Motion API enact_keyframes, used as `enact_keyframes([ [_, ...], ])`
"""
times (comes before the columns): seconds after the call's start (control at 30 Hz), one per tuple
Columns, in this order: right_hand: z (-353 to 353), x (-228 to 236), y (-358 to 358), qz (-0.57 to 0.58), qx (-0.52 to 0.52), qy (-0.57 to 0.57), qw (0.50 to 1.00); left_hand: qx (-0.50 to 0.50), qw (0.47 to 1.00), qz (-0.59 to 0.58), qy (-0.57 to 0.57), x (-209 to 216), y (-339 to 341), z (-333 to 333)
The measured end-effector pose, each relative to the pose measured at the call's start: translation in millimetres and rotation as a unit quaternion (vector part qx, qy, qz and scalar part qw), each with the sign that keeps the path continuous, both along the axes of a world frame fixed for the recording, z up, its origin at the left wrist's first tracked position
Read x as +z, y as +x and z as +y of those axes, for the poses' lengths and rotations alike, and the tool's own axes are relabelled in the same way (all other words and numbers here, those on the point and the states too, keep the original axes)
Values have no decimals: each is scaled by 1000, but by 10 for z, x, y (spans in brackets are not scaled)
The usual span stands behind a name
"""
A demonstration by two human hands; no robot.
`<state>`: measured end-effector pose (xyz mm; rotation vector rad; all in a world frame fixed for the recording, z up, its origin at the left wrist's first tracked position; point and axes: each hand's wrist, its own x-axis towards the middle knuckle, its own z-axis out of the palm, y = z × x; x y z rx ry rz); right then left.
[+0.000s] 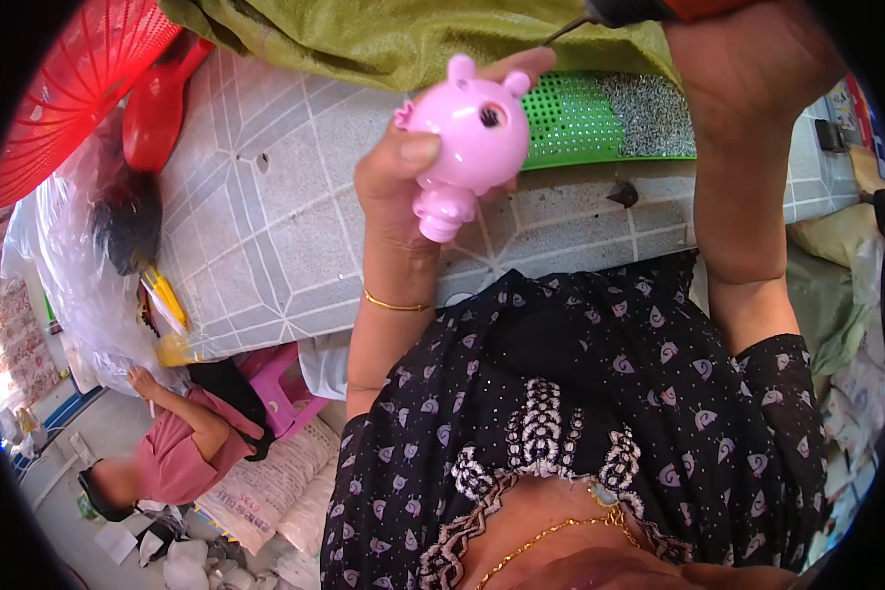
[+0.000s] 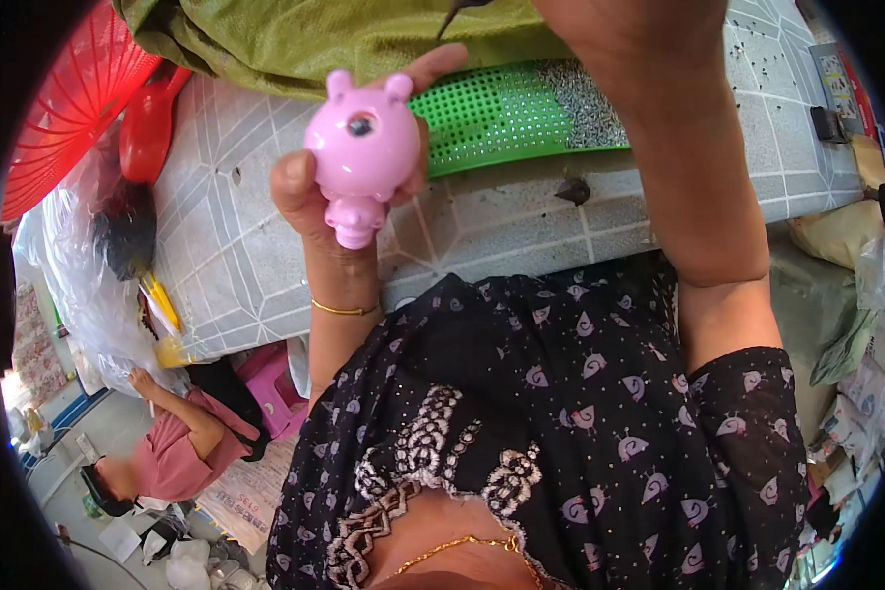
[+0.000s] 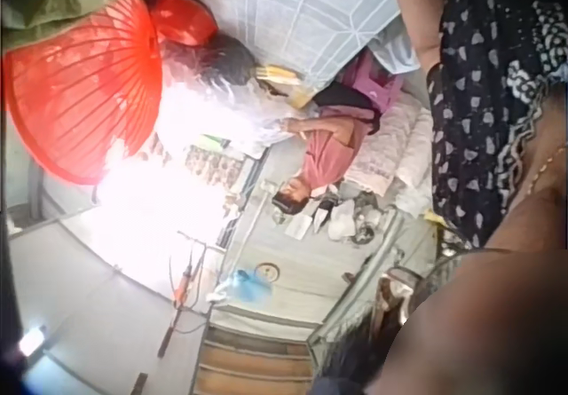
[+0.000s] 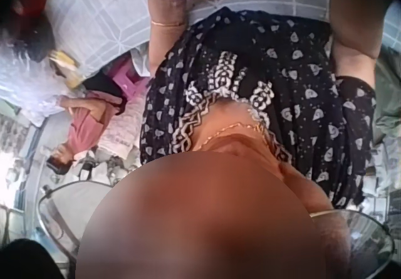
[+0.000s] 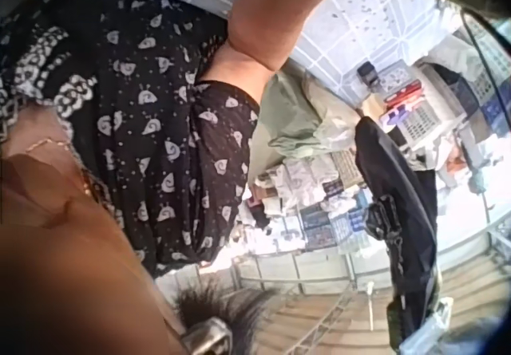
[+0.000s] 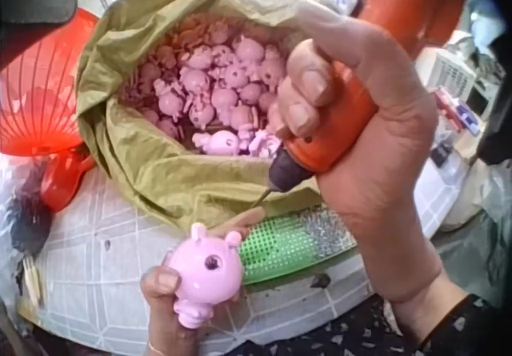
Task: Using an electric screwdriver to assemble components of small pink plastic toy pigs.
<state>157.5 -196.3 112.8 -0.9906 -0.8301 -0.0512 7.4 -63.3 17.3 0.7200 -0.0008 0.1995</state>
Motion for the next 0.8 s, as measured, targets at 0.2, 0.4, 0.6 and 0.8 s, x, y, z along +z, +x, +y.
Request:
enact_keyframes([
  [0.2, -137, -124, -14, 49, 42, -52, 997, -38, 991, -93, -86, -178, -5, 332],
  [0.4, 75, -287, -333, 282, 9, -68, 957, 37, 973, -90, -207, -190, -76, 348],
  [0.6, 255, -775, -248, 359, 507, 410, 668, 60, 976, -90, -187, -182, -57, 386],
  [0.8, -23, -495, -483, 152, 142, -110, 972, -25, 916, -195, -350, -469, 92, 381],
])
